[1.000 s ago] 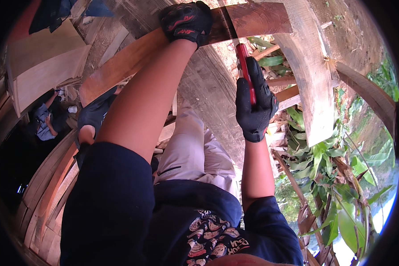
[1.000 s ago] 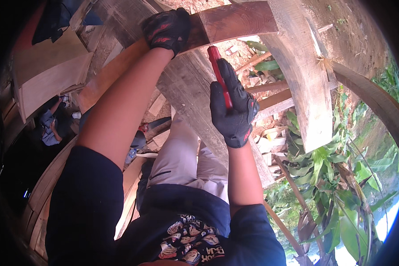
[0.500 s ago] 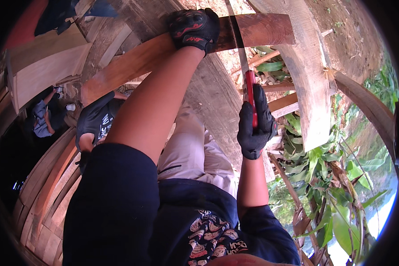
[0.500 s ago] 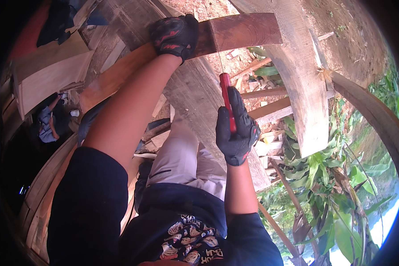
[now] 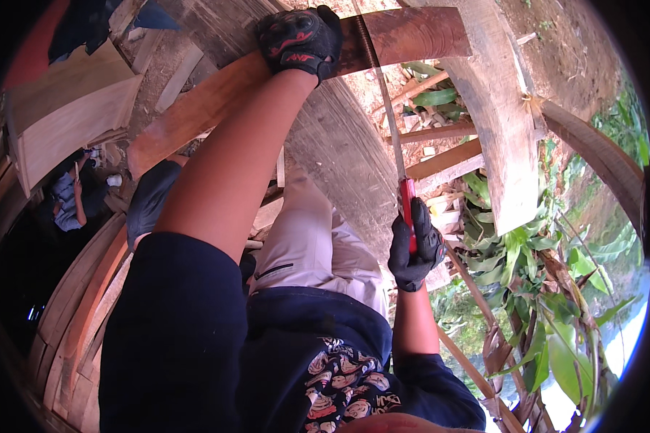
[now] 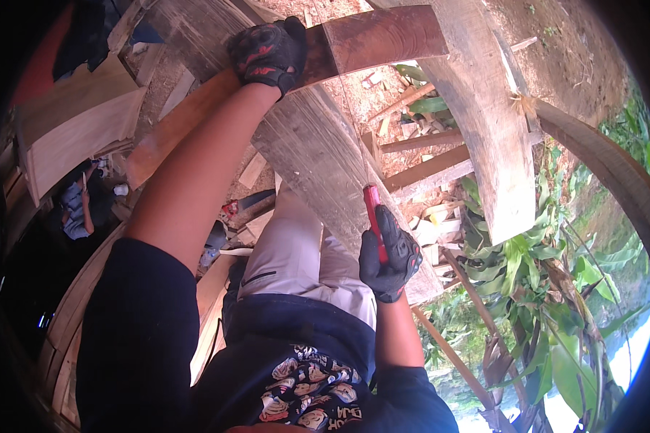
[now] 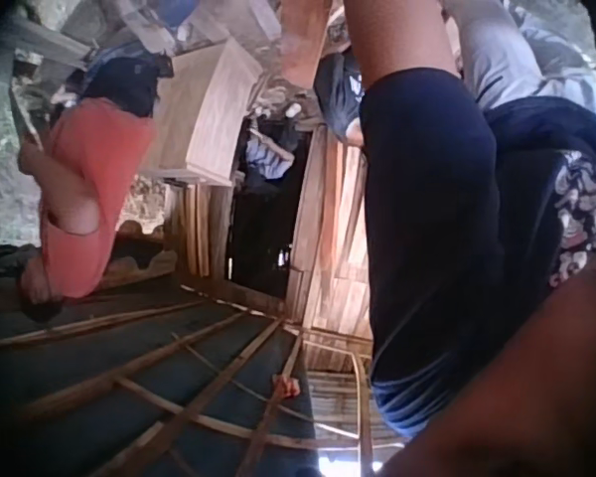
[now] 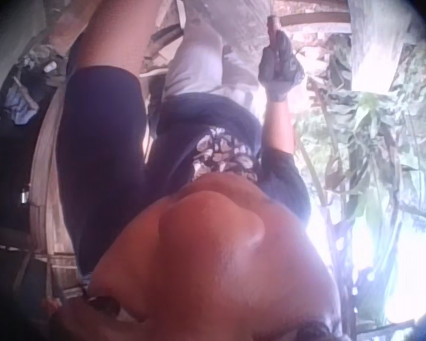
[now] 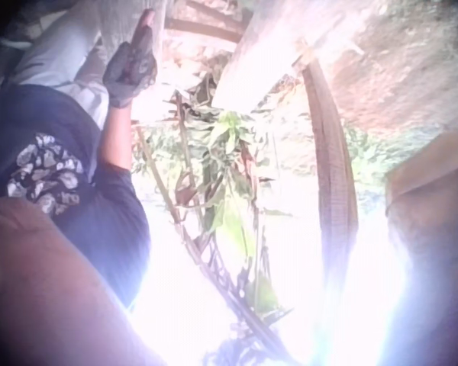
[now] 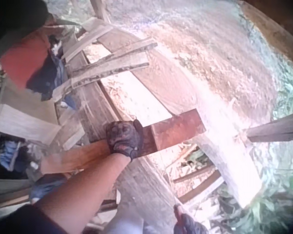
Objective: The person uses a red hand saw to cut a wooden plank resting on a wooden frame. They hold the plank with their left hand and saw with their right hand, making repeated strokes until the plank is cut. Another person is visible in the background working on a different task.
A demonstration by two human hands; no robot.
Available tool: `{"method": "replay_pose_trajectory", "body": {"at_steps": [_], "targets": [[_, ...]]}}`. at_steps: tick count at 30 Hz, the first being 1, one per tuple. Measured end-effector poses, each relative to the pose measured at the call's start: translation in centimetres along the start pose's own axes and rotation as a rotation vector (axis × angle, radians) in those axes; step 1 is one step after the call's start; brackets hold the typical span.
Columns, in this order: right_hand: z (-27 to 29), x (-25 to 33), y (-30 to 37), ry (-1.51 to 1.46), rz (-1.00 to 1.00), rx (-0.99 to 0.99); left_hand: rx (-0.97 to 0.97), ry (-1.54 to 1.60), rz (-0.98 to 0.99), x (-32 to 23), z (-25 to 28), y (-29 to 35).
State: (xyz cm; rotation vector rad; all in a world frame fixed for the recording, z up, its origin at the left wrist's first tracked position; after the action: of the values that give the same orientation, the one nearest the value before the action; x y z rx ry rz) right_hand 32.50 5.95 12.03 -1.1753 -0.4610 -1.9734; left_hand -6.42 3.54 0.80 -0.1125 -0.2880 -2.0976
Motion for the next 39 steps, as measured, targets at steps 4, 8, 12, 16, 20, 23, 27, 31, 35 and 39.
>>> {"method": "replay_pose_trajectory", "body": {"at_steps": [4, 8, 12, 16, 20, 23, 27, 31, 35, 39], "targets": [[-2.9, 1.0, -5.9, -0.065, -0.038, 0.002, -0.122, 0.02, 0.025, 0.8, -1.1, -0.1], [-4.5, 0.6, -11.5, -0.124, -0.023, -0.093, -0.019, -0.034, -0.141, -1.5, 0.8, 0.2], [-2.7, -0.4, -5.6, -0.08, -0.051, -0.029, -0.1, 0.087, -0.033, 0.6, -1.3, -1.0], [0.4, 0.8, -0.9, -0.007, -0.129, 0.021, -0.004, 0.118, 0.067, 1.0, 0.4, 0.2], [0.1, 2.8, -5.7, -0.063, -0.118, -0.029, 0.038, 0.08, 0.076, 0.7, -0.2, 0.0], [-2.0, 4.3, -11.7, -0.067, -0.008, -0.062, 0.021, 0.113, 0.16, 0.5, 0.6, 0.4], [-2.0, 4.6, -10.9, -0.06, -0.089, 0.001, 0.022, 0.176, 0.196, 1.5, 0.3, 0.6], [2.3, 6.3, -4.5, 0.034, -0.138, 0.086, 0.013, 0.201, 0.173, 1.1, 0.9, 0.4], [3.3, 9.9, -7.3, 0.181, 0.003, 0.135, -0.045, 0.246, 0.185, 1.3, 1.4, 0.7], [0.0, 8.9, -13.6, 0.064, -0.275, 0.143, -0.058, 0.279, 0.177, 1.1, 1.7, 0.6]]}}
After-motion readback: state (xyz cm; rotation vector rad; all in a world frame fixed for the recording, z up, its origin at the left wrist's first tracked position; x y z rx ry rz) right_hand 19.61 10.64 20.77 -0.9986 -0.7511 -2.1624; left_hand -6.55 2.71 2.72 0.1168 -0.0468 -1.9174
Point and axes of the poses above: each hand's wrist, its own y-axis away from the middle knuckle, its own z-axis out of the back of the hand, x = y × z, the point moved 8 cm from there along -y, towards the middle knuckle, and after that the axes turned 5 degrees about -y, right-handed, at the moved point
